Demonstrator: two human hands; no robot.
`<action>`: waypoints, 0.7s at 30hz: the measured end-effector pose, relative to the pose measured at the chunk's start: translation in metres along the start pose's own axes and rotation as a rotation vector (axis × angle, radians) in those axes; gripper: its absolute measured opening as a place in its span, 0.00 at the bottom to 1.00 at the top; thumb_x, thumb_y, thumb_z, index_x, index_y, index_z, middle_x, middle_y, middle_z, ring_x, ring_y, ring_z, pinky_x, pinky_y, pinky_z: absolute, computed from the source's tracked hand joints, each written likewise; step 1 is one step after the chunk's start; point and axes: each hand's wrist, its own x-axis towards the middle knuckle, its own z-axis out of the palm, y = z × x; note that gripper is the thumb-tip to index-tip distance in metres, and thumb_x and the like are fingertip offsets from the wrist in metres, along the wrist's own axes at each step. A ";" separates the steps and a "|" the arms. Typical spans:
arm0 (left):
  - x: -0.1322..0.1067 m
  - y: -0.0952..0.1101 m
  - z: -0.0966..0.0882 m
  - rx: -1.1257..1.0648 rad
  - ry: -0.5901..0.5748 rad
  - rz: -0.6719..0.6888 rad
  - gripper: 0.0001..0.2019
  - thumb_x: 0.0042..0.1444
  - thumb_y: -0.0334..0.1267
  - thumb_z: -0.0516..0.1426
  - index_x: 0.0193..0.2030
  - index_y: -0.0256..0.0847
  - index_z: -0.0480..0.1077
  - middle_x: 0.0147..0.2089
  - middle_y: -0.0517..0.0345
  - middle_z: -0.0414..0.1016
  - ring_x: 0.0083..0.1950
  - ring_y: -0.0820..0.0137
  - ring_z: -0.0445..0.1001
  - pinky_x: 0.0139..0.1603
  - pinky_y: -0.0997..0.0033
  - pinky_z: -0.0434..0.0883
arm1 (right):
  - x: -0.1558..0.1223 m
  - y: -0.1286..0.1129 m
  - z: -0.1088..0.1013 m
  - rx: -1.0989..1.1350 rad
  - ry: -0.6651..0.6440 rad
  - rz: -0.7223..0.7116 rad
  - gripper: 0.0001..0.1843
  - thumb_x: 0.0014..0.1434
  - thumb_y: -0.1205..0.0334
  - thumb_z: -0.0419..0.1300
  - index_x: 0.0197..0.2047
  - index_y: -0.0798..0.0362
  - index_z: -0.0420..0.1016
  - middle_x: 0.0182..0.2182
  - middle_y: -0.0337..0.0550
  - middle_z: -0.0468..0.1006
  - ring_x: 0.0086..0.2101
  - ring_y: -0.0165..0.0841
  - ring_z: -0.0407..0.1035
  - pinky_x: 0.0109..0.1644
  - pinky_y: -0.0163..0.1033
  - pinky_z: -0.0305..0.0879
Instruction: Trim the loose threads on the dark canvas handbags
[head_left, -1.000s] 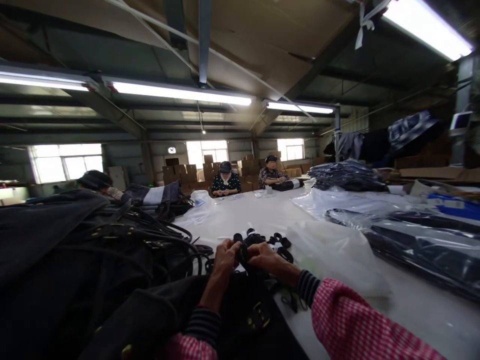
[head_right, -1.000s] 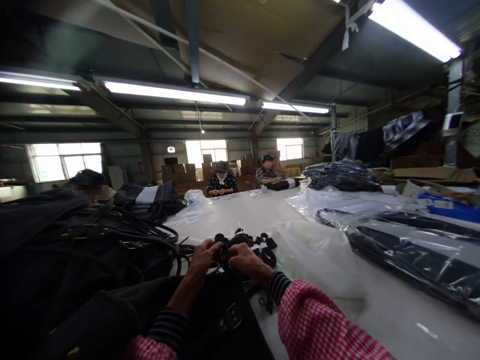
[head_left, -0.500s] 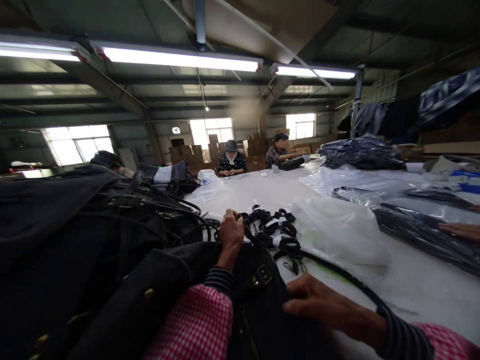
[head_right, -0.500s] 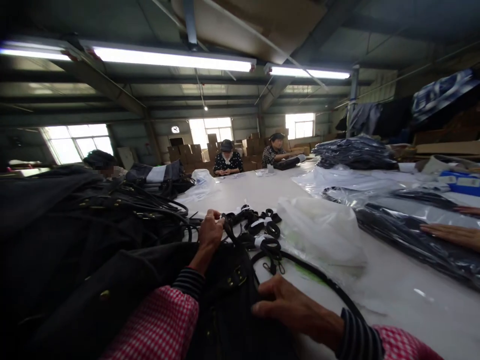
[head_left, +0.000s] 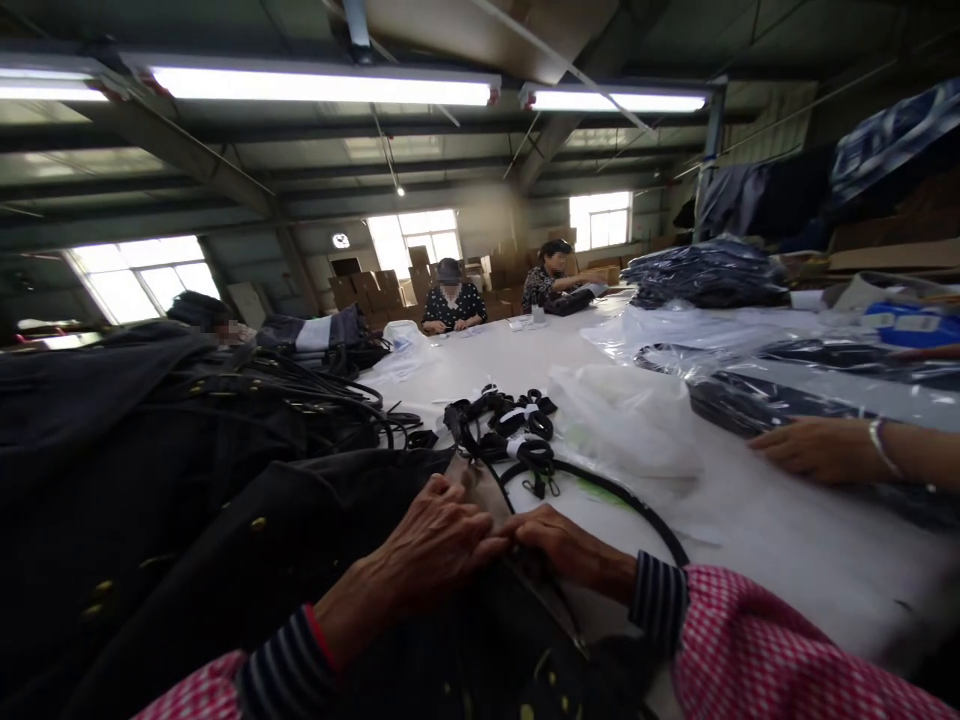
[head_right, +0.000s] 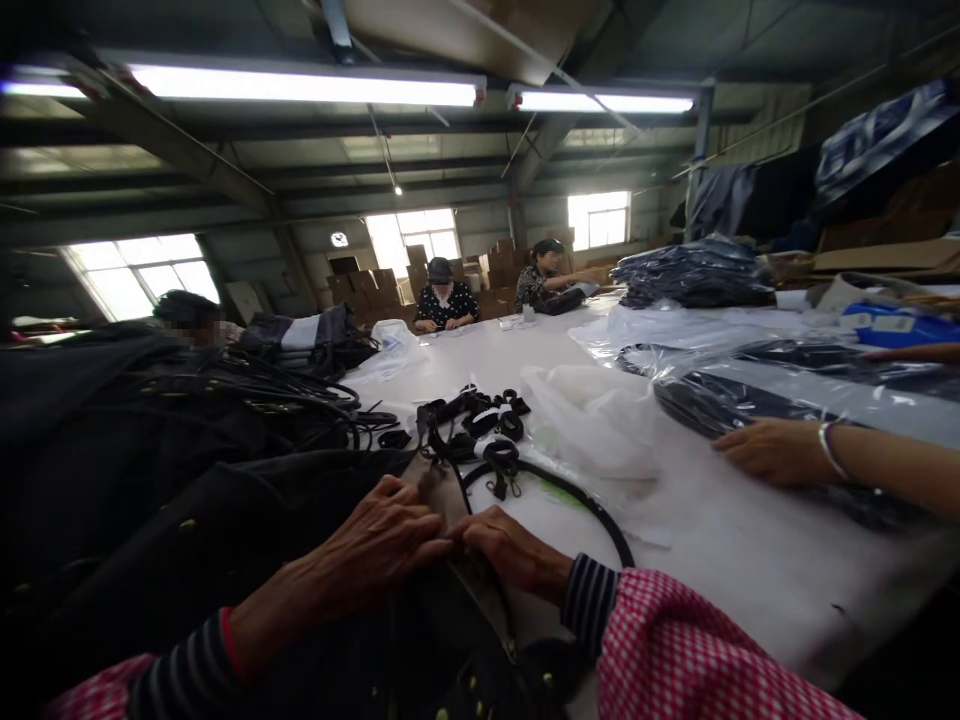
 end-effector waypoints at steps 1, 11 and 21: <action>-0.012 -0.005 0.002 0.007 0.012 -0.045 0.17 0.69 0.50 0.52 0.33 0.45 0.72 0.32 0.57 0.74 0.41 0.64 0.69 0.56 0.58 0.58 | 0.001 0.001 0.002 0.034 0.017 0.004 0.20 0.61 0.63 0.48 0.42 0.57 0.81 0.30 0.42 0.80 0.27 0.31 0.67 0.31 0.34 0.62; -0.046 -0.005 0.025 0.101 0.055 -0.070 0.10 0.63 0.32 0.55 0.50 0.48 0.70 0.57 0.54 0.73 0.60 0.58 0.65 0.59 0.53 0.58 | 0.007 -0.014 0.009 -0.388 0.071 -0.021 0.13 0.56 0.69 0.55 0.38 0.54 0.80 0.33 0.43 0.82 0.36 0.37 0.74 0.40 0.37 0.64; -0.035 -0.015 0.019 -0.026 0.068 -0.080 0.10 0.68 0.41 0.55 0.36 0.46 0.72 0.45 0.62 0.78 0.55 0.59 0.67 0.58 0.51 0.55 | 0.079 -0.025 0.048 -0.964 -0.043 0.063 0.14 0.64 0.69 0.54 0.52 0.59 0.73 0.49 0.58 0.79 0.47 0.45 0.74 0.47 0.41 0.65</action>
